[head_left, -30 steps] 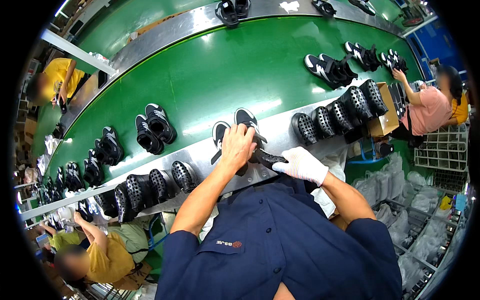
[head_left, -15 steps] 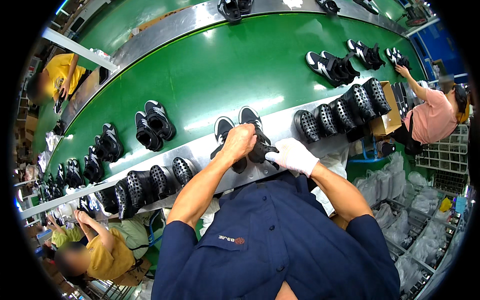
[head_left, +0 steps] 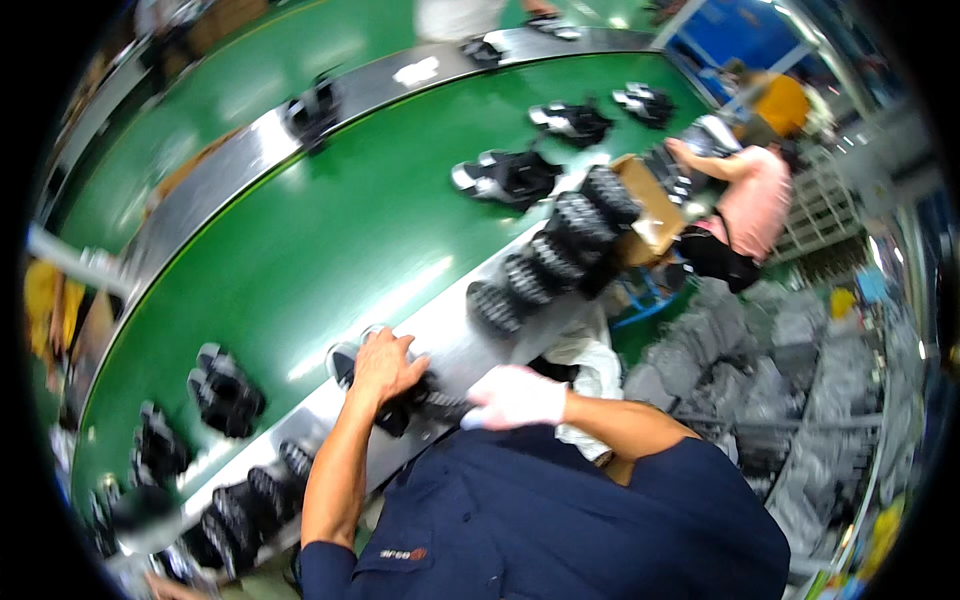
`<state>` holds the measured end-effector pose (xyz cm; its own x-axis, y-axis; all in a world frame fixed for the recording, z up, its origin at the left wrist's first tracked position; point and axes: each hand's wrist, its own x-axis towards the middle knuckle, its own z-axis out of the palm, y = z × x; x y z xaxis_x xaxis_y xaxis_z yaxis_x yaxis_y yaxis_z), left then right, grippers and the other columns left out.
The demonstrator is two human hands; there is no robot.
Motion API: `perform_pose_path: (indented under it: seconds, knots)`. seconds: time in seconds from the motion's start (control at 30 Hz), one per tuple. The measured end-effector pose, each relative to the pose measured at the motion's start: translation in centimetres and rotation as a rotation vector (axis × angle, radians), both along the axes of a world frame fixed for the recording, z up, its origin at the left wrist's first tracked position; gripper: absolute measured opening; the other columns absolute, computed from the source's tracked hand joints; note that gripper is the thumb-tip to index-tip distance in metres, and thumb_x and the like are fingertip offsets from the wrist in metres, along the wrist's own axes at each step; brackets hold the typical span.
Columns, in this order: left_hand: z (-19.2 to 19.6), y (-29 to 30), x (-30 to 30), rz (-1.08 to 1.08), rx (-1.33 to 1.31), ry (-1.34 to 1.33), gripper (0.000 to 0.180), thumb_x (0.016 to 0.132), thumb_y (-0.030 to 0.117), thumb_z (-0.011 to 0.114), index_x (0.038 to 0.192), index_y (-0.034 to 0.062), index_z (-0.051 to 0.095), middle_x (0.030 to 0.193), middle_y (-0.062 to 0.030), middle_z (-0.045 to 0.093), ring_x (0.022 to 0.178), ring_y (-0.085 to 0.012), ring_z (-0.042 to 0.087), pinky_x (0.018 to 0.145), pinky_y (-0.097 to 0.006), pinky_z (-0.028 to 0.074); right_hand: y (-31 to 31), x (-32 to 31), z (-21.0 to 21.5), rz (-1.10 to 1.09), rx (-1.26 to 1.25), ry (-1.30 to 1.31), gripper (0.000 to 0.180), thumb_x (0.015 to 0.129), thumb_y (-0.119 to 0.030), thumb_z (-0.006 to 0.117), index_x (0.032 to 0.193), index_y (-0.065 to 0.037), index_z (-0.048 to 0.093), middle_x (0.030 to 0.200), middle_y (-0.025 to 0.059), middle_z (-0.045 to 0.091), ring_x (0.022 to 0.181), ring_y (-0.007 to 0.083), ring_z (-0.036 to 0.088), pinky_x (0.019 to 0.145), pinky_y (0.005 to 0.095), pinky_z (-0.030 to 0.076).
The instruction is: The person takes shoes one at a time from a conveyor belt, checks the interior and exterior of the shoe, and places them back onto the conveyor belt.
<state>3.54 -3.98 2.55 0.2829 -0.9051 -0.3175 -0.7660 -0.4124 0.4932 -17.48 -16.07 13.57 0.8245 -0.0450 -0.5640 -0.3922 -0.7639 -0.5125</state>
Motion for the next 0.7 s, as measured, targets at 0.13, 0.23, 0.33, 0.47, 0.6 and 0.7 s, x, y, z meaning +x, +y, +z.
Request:
perform_pose_path:
  seconds: [0.13,0.23,0.33,0.47,0.6,0.7]
  knots:
    - [-3.4,-3.9,-2.0,-0.402,0.347,-0.192,0.051,0.089,0.049,0.069,0.109,0.0028,0.079,0.123,-0.0237,0.070,0.121,-0.0415,0.062,0.097,-0.049,0.054,1.9,1.7,-1.8,0.072,0.107,0.067,0.054,0.091,-0.050,0.064,0.095,0.003,0.073,0.090,0.0280,0.071,0.090,0.0446,0.071,0.083,0.0504,0.056]
    - [-7.8,-3.1,-1.9,-0.384,0.357,-0.184,0.053,0.086,0.051,0.075,0.110,0.0039,0.079,0.116,-0.0185,0.074,0.116,-0.0409,0.065,0.097,-0.049,0.053,2.3,2.1,-3.9,-0.019,0.126,0.022,0.057,0.091,-0.053,0.064,0.095,0.003,0.073,0.090,0.0285,0.070,0.088,0.0446,0.070,0.081,0.0497,0.055]
    - [-3.6,-3.0,-3.0,-0.556,0.374,-0.207,0.056,0.082,0.053,0.079,0.117,0.0091,0.077,0.125,-0.0174,0.071,0.123,-0.0380,0.061,0.101,-0.051,0.050,1.6,-0.3,-6.1,-0.105,0.236,-0.062,0.057,0.091,-0.053,0.065,0.094,0.004,0.072,0.088,0.0283,0.069,0.086,0.0445,0.069,0.079,0.0493,0.054]
    - [-5.7,-1.9,-1.4,-0.521,0.304,-0.094,0.047,0.084,0.044,0.080,0.113,0.0075,0.077,0.116,-0.0132,0.074,0.111,-0.0363,0.067,0.093,-0.048,0.053,2.0,-0.6,-5.6,-0.072,0.285,-0.061,0.057,0.092,-0.052,0.065,0.094,0.005,0.069,0.086,0.0273,0.068,0.084,0.0432,0.068,0.077,0.0481,0.052]
    - [-4.8,-1.0,0.3,0.062,0.031,0.593,0.021,0.087,0.017,0.080,0.099,0.0016,0.073,0.088,-0.0109,0.078,0.078,-0.0261,0.072,0.074,-0.036,0.056,1.9,-1.6,-5.0,-0.244,0.316,-0.032,0.053,0.093,-0.049,0.064,0.094,0.004,0.069,0.086,0.0269,0.068,0.085,0.0432,0.068,0.077,0.0482,0.052]
    - [-3.4,-0.2,0.5,0.428,-0.155,1.132,0.017,0.091,0.003,0.076,0.087,0.0051,0.059,0.083,-0.0086,0.074,0.076,-0.0145,0.068,0.069,-0.029,0.052,2.8,-3.2,-7.7,-0.431,0.252,0.028,0.057,0.091,-0.052,0.064,0.100,0.003,0.073,0.092,0.0269,0.072,0.093,0.0426,0.071,0.084,0.0478,0.054]
